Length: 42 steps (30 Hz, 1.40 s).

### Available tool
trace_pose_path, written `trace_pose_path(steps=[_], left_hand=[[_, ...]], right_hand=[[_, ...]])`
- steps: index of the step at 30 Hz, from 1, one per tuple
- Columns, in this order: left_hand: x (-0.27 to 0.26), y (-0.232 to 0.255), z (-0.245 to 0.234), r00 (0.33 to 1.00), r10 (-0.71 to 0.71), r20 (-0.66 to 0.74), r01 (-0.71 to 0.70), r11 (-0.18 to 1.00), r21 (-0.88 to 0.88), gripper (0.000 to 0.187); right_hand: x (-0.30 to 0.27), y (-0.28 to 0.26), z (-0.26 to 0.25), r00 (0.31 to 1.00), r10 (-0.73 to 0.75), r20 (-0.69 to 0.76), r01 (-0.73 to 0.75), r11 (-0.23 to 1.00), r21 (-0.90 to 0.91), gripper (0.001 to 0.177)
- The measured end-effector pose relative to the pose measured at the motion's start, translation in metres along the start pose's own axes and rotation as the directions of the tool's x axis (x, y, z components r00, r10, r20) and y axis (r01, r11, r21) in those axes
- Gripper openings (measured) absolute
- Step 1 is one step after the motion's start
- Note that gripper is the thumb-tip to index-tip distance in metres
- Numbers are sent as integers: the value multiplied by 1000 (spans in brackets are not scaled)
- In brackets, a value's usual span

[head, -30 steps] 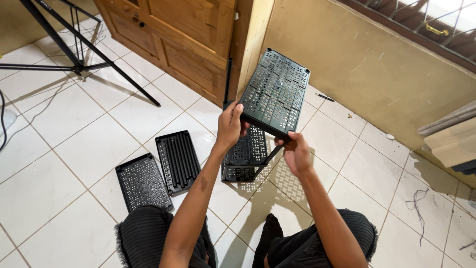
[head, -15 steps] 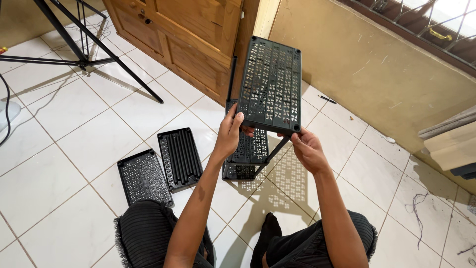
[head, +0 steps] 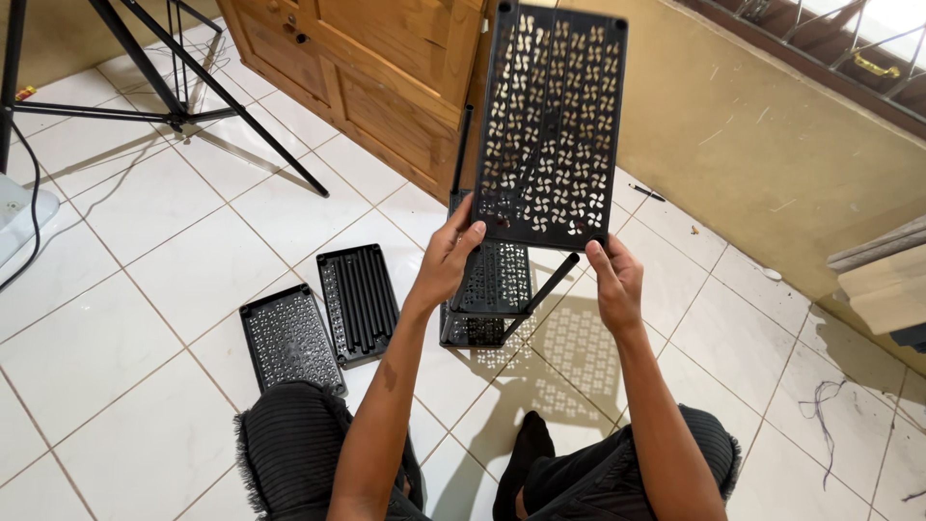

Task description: The person assembles a black plastic storage rack by inserting vertical rods into perforated shelves and stacking them. The person handles multiple shelves and rods, aligning and securing them to form a multi-tiered structure.

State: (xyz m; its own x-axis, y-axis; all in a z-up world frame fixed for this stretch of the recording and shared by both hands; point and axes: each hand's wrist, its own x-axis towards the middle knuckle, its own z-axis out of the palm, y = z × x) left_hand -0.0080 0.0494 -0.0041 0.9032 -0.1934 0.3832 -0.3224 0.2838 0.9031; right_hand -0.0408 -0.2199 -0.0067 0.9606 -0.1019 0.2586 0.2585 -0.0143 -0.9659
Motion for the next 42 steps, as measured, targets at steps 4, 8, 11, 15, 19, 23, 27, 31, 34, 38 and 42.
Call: trace_pose_path(steps=[4, 8, 11, 15, 19, 23, 27, 31, 34, 38, 42], left_hand=[[0, 3, -16, 998, 58, -21, -59, 997, -49, 64], [-3, 6, -40, 999, 15, -44, -19, 995, -97, 63], [-5, 2, -61, 996, 44, -78, -52, 994, -101, 60], [-9, -6, -85, 984, 43, -174, -61, 994, -96, 57], [-18, -6, -110, 968, 88, -233, -100, 994, -40, 58], [-25, 2, -130, 952, 127, -279, -110, 991, 74, 60], [-32, 20, -138, 927, 139, -350, -78, 980, 183, 60], [-39, 52, -141, 914, -27, -406, 75, 992, 101, 60], [-55, 72, -143, 918, 23, -396, 63, 977, 204, 75], [-74, 84, -160, 897, 17, -441, 163, 916, 367, 84], [-91, 69, -179, 853, 14, -521, 227, 890, 395, 73]], right_hand=[[6, -18, 17, 976, -198, 89, 208, 970, -123, 39], [7, -39, 43, 958, -277, 79, 282, 846, -453, 41], [14, -51, 59, 949, -280, 143, 313, 791, -526, 40], [21, -48, 87, 973, -145, 182, 222, 810, -543, 40], [26, -33, 118, 973, -71, 221, 175, 847, -503, 39], [34, -24, 141, 964, -84, 251, 197, 862, -468, 42], [41, -27, 165, 960, -111, 256, 217, 873, -436, 55], [48, -38, 191, 975, 2, 223, 109, 867, -486, 60], [54, -41, 212, 962, 59, 267, 92, 850, -519, 62], [55, -33, 236, 932, -26, 362, 204, 863, -462, 54], [54, -11, 253, 904, -44, 425, 257, 850, -459, 54]])
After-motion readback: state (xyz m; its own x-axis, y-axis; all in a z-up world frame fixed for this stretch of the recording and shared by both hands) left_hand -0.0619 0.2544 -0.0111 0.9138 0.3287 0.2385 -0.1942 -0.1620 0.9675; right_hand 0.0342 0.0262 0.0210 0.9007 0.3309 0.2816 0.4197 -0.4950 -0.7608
